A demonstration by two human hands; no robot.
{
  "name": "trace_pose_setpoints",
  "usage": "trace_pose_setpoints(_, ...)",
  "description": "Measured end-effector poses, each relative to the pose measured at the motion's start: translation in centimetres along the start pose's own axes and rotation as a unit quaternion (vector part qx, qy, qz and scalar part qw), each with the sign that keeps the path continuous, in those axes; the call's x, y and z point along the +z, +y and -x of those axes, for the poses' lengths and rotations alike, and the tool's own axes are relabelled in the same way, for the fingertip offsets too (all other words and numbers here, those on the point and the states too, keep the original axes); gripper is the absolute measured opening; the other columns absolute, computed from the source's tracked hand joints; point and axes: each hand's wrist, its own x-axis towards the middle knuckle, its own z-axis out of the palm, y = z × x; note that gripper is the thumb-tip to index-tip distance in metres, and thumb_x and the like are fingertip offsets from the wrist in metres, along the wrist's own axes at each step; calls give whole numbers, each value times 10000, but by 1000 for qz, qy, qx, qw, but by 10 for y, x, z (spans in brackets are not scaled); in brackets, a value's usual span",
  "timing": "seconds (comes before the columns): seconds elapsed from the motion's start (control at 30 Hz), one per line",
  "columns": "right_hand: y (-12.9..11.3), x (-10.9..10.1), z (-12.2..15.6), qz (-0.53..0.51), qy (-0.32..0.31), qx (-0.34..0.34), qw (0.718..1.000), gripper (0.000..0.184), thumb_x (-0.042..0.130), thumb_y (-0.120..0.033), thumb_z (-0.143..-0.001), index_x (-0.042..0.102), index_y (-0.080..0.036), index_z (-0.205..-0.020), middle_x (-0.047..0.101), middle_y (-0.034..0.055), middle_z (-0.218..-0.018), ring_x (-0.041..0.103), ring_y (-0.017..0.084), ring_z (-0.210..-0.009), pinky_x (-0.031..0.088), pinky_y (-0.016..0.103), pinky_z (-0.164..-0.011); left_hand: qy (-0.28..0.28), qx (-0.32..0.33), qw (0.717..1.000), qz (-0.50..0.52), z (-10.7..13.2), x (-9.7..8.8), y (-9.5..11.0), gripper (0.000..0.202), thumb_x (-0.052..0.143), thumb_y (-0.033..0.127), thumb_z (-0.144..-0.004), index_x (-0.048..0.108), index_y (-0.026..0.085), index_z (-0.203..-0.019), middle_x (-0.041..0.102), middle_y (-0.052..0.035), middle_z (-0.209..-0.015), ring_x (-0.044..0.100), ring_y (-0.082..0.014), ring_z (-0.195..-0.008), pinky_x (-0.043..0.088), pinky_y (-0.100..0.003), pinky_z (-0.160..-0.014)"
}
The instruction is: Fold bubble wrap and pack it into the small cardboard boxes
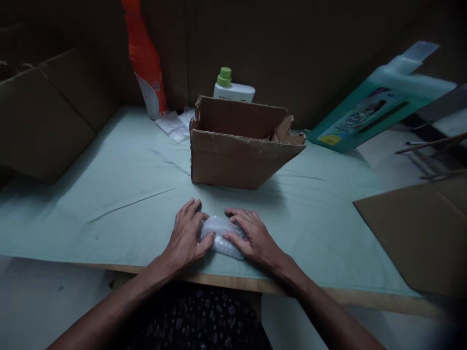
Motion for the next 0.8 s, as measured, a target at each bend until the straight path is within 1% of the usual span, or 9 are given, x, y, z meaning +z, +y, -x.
trace_pose_setpoints(0.07,-7,-8,5,-42,-12,20,999,170,662,-281,-899,621,-190,-1037,706,88,-1157,635,228,-1045,479,396,-934,-32,-28,997,71,3,-5,6,261,590,236,-784,574,188,-1040,644,-133,-1216,596,-301,-1152,501,-488,-982)
trace_pose_setpoints(0.17,-20,-25,12,-66,-59,55,995,569,723,-270,-851,506,-215,-1374,697,70,-1176,624,220,-1043,482,381,-941,-97,-37,984,142,10,-8,18,312,538,173,-780,542,213,-1089,687,-42,-939,644,-200,-777,557,-359,-731)
trace_pose_setpoints(0.23,-25,-34,16,-60,-109,54,991,693,742,-284,-840,441,-249,-1463,677,71,-1243,605,234,-1114,458,402,-996,-90,14,984,154,16,-7,23,382,533,133,-765,525,225,-1136,694,-42,-985,662,-203,-832,560,-352,-759)
trace_pose_setpoints(0.33,-25,-40,20,-42,-162,42,985,403,673,-275,-903,603,-247,-1299,689,65,-1238,595,243,-1171,396,444,-1081,-42,98,984,140,16,-10,26,471,577,119,-778,489,245,-1223,688,-56,-1109,669,-212,-992,559,-354,-871)
trace_pose_setpoints(0.4,-21,-42,21,-35,-169,47,984,271,633,-262,-929,656,-216,-1196,704,75,-1195,610,243,-1153,408,443,-1069,-2,136,984,111,4,-23,26,510,642,187,-814,462,238,-1289,671,-80,-1163,658,-223,-1044,561,-359,-898)
trace_pose_setpoints(0.5,-16,-52,15,-31,-172,50,983,222,621,-297,-936,679,-204,-1130,717,87,-1137,642,240,-1074,470,407,-983,104,186,977,21,-38,-58,29,611,676,258,-859,413,199,-1407,583,-149,-1340,562,-275,-1256,500,-427,-1046)
trace_pose_setpoints(0.63,-20,-84,2,-36,-181,33,982,211,623,-351,-935,686,-223,-1090,741,63,-1053,671,227,-992,500,373,-928,217,216,945,-116,-106,-92,30,596,649,171,-873,424,146,-1424,525,-196,-1435,425,-346,-1408,399,-540,-1132)
trace_pose_setpoints(0.7,-21,-106,-2,-31,-148,27,988,190,604,-375,-940,700,-244,-1039,753,38,-974,689,216,-916,523,352,-884,231,236,935,-134,-126,-92,26,405,629,111,-867,545,138,-1262,624,-172,-1310,462,-353,-1374,421,-547,-1100)
trace_pose_setpoints(0.8,-16,-143,-3,5,-1,44,999,225,576,-445,-936,723,-276,-957,749,23,-873,691,213,-764,564,312,-707,240,279,923,-109,-128,-78,15,175,613,43,-869,614,171,-988,722,-82,-1035,556,-301,-1267,418,-519,-1097)
